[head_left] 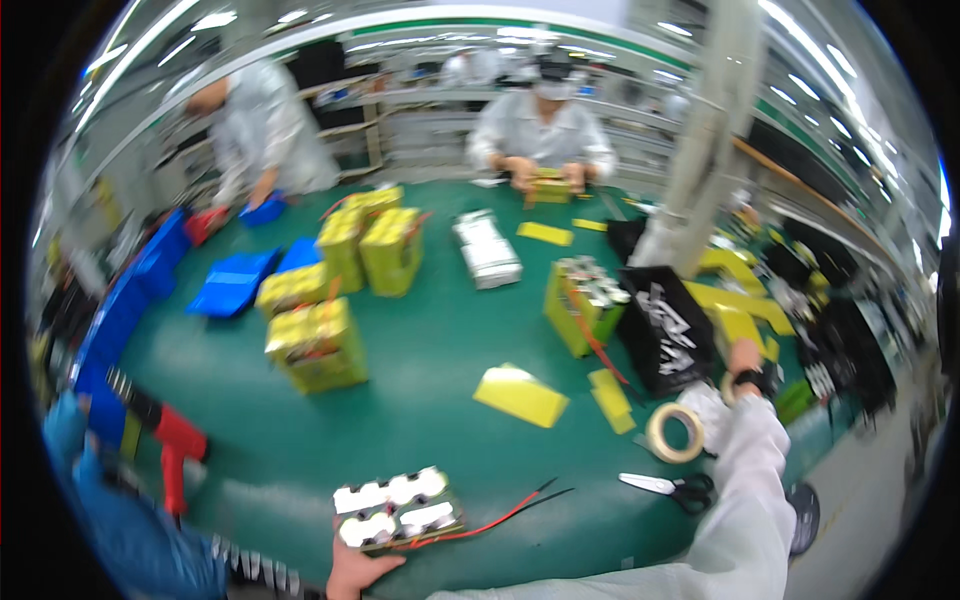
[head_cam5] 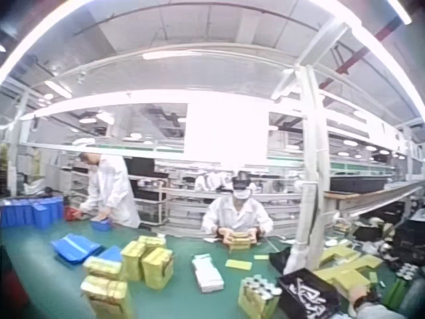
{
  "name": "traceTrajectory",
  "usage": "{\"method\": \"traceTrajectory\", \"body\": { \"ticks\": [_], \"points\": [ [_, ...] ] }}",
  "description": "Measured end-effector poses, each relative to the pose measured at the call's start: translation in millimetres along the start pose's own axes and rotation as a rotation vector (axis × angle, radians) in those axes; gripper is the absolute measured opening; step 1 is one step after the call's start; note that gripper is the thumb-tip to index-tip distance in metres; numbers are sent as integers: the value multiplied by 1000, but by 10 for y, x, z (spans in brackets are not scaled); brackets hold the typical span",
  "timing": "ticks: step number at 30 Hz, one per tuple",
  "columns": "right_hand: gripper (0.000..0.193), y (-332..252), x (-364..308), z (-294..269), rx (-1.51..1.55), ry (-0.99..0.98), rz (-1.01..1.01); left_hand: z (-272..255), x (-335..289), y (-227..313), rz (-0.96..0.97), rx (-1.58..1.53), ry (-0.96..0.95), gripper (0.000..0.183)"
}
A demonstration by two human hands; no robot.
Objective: The recorder is applying white adhesive from a tube to the circuit board and components of a lithium-ion battery pack assembly.
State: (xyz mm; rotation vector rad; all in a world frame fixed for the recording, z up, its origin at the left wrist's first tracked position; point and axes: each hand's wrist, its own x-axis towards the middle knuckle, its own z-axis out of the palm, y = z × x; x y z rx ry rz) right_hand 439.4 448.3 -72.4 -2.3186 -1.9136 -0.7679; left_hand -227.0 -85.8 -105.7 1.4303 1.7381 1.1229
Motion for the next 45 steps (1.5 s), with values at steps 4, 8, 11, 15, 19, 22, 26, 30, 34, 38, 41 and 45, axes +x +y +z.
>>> {"method": "traceTrajectory", "body": {
  "ticks": [4, 8, 11, 15, 19, 22, 26, 30, 34, 38, 41, 45],
  "points": [
    [20, 330, 18, 58, -77, 169, -49, 13, 141, 459, 114, 28, 95, 121],
    [17, 630, 241, -110, -117, 450, -71, 10, 120, 538, 89, -76, 110, 128],
    [18, 685, 392, -509, 189, 570, -22, 28, 71, 452, 121, -77, 126, 128],
    [15, 373, 549, -1406, 441, 744, 80, 115, -102, 342, 33, 36, 256, 62],
    [16, 566, 469, -2076, 498, 938, 152, 135, 15, 232, -12, -270, 209, 83],
    [17, 803, 220, -2460, 463, 1068, 145, 48, 47, -158, 75, 69, -20, 124],
    [15, 639, -343, -3118, 501, 1169, 73, 46, 42, 382, 122, -261, 166, 136],
    [14, 469, -1044, -3801, 618, 1255, -95, 64, 49, 695, 225, -388, 348, 127],
    [13, -28, -1576, -4534, 958, 1245, -265, 5, -47, 779, 384, -437, 578, 79],
    [17, -856, -1836, -5177, 1338, 1239, -662, -129, -236, 1121, 530, -405, 739, 70],
    [18, -1372, -2115, -5537, 1602, 1146, -936, -214, -215, 1449, 597, -429, 721, 70],
    [12, -2198, -2651, -5963, 1939, 846, -1232, -520, -372, 1527, 665, -394, 811, 80]
  ]
}}
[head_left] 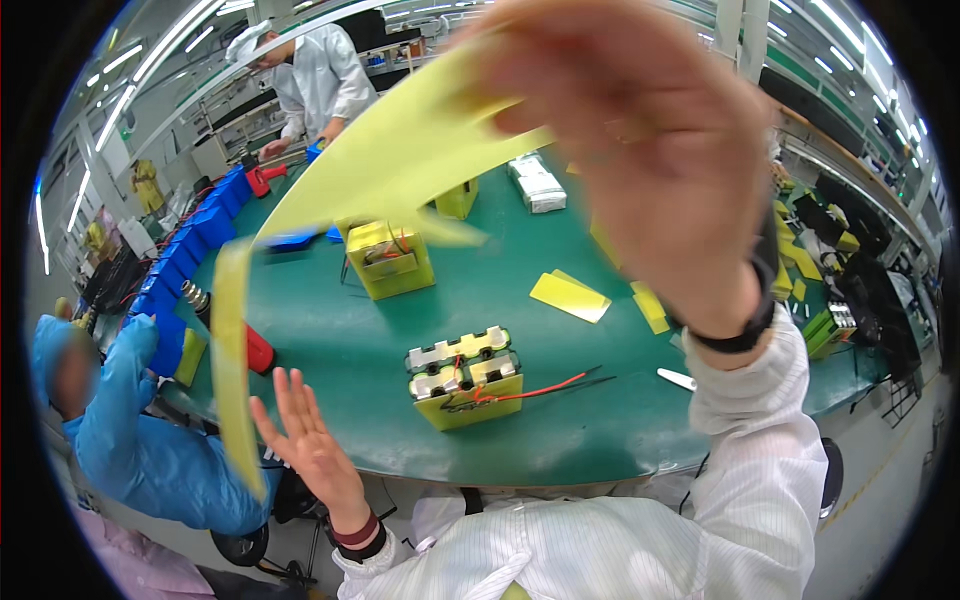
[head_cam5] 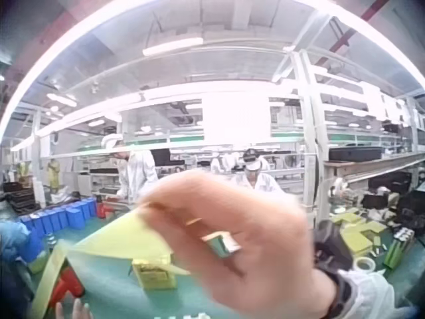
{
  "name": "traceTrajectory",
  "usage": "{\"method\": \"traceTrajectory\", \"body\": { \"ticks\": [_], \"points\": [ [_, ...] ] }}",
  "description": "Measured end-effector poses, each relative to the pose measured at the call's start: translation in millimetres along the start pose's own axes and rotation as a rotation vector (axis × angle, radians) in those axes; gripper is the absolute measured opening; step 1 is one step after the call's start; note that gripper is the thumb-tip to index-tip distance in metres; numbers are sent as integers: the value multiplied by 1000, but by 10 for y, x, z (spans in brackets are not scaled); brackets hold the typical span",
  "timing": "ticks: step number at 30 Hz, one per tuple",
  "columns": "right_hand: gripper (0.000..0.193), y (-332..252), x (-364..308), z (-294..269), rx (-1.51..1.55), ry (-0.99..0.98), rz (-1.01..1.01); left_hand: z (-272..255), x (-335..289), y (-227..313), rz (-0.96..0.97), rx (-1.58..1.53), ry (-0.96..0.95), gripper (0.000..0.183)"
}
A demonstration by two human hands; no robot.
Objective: The recorder is applying white adhesive from a tube to the circuit board and components of a lithium-ion battery pack assembly.
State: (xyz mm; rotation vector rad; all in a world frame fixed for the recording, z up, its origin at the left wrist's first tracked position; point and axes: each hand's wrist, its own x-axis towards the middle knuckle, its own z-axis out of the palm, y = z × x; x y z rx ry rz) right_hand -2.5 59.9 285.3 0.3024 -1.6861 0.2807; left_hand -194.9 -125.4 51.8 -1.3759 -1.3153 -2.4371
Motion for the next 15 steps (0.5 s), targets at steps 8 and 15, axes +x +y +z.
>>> {"method": "traceTrajectory", "body": {
  "ticks": [8, 15],
  "points": [
    [9, -385, -138, 1171, 528, -153, -92, -933, -7, 496, 329, 493, 415, 78],
    [9, -381, -93, 1486, 722, -278, -5, -1108, -106, 688, 530, 388, 262, 65]
  ]
}}
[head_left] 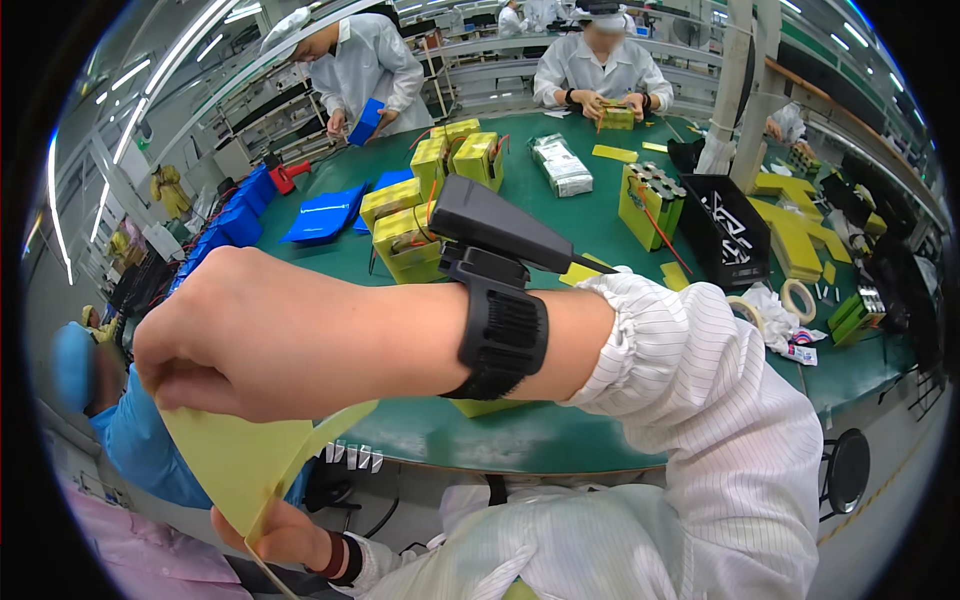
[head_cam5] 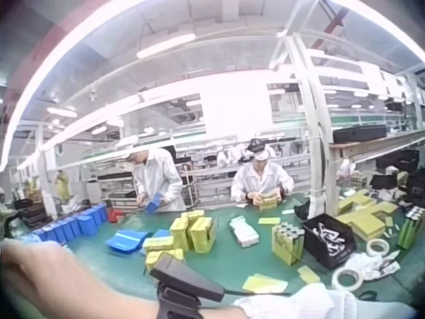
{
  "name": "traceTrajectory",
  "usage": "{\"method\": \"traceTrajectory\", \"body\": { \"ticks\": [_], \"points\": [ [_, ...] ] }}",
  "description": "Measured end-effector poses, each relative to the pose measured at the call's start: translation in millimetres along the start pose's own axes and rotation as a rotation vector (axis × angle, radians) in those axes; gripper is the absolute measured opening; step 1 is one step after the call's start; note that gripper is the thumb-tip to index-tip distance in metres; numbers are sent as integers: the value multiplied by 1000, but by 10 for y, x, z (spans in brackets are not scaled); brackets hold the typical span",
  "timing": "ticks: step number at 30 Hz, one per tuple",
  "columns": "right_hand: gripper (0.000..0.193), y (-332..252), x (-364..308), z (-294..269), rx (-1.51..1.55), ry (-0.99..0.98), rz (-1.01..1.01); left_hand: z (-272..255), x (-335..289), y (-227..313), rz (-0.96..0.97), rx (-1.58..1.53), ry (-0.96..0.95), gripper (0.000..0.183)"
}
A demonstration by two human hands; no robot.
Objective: The recorder is applying white adhesive from a tube to the circuit board and components of a lithium-ion battery pack assembly.
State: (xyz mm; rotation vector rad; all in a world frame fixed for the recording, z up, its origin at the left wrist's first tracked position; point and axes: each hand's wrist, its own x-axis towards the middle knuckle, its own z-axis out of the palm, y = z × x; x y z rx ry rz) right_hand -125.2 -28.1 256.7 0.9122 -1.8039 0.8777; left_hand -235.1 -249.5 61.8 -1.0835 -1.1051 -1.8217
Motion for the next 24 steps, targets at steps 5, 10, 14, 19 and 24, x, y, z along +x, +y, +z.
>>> {"method": "traceTrajectory", "body": {
  "ticks": [5, 10, 14, 19, 24],
  "points": [
    [20, 98, -114, -190, -59, -67, 118, 121, 38, 116, -192, 141, 388, 59],
    [53, -22, -736, -1003, -216, -74, 389, 270, 159, 147, -425, 6, 406, 52],
    [89, -198, -1751, -1618, -88, -100, 810, 448, 261, 158, -503, 18, 425, 52],
    [109, -292, -2550, -1422, -77, -180, 1077, 523, 305, 51, -522, 11, 337, 55],
    [107, -98, -2705, -1153, -167, -169, 984, 660, 297, 61, -534, 16, 343, 53]
  ]
}}
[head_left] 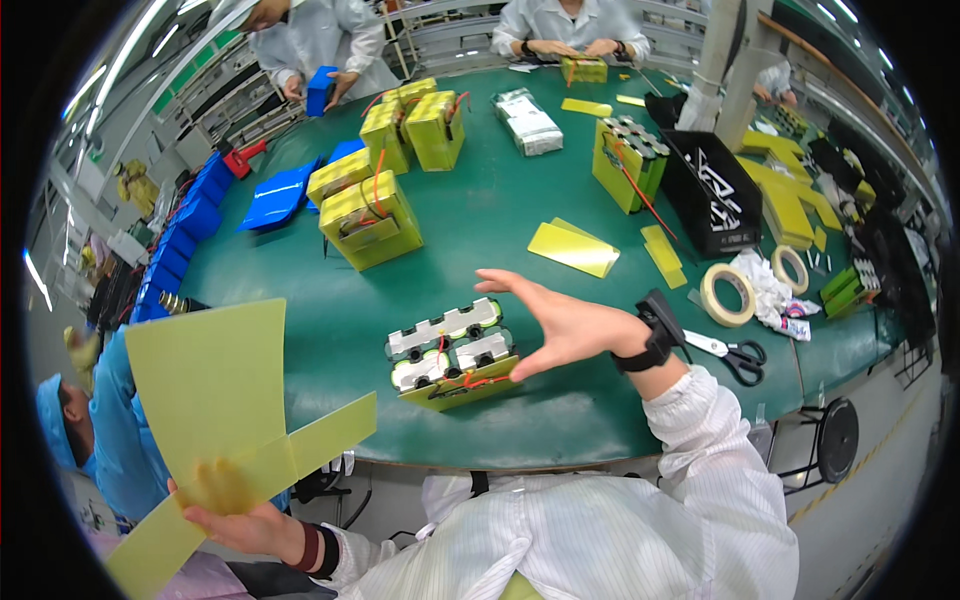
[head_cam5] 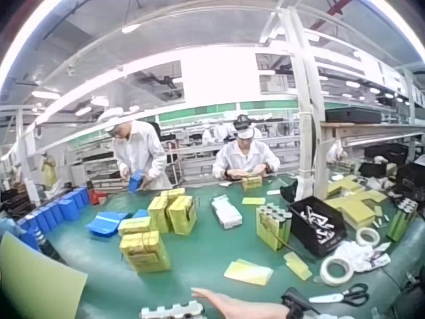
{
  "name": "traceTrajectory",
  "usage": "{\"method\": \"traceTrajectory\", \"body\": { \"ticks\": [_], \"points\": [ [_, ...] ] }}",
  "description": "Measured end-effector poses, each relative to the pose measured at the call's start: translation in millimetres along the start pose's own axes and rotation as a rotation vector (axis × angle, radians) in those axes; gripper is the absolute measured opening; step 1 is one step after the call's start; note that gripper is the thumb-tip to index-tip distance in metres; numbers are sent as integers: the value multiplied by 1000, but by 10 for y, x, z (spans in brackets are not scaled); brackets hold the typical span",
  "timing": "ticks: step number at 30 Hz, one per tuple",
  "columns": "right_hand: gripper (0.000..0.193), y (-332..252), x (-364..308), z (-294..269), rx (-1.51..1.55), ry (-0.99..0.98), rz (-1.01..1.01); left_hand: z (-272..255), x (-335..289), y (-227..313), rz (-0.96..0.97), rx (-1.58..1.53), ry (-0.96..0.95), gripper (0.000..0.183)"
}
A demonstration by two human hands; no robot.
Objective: The recorder is applying white adhesive from a tube to the circuit board and components of a lithium-ion battery pack assembly.
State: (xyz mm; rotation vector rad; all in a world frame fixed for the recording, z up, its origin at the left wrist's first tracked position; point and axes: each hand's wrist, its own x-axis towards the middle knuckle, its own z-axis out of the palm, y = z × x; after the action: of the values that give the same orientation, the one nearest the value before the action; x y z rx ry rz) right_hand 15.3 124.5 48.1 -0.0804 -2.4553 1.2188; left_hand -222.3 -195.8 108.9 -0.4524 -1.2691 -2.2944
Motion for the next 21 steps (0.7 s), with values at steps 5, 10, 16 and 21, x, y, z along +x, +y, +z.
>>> {"method": "traceTrajectory", "body": {
  "ticks": [5, 10, 16, 21],
  "points": [
    [98, 167, 107, 133, 91, -73, 16, 39, -31, 17, 37, -18, 13, 51],
    [88, 311, 40, 233, 155, 9, -23, -25, 1, -40, -9, -138, -142, 50],
    [82, 463, 95, 358, 196, 96, -89, 14, 18, -237, 191, 178, -290, 46],
    [85, 539, 117, 392, 204, 78, -36, 413, -136, -137, 4, 65, -234, 42]
  ]
}}
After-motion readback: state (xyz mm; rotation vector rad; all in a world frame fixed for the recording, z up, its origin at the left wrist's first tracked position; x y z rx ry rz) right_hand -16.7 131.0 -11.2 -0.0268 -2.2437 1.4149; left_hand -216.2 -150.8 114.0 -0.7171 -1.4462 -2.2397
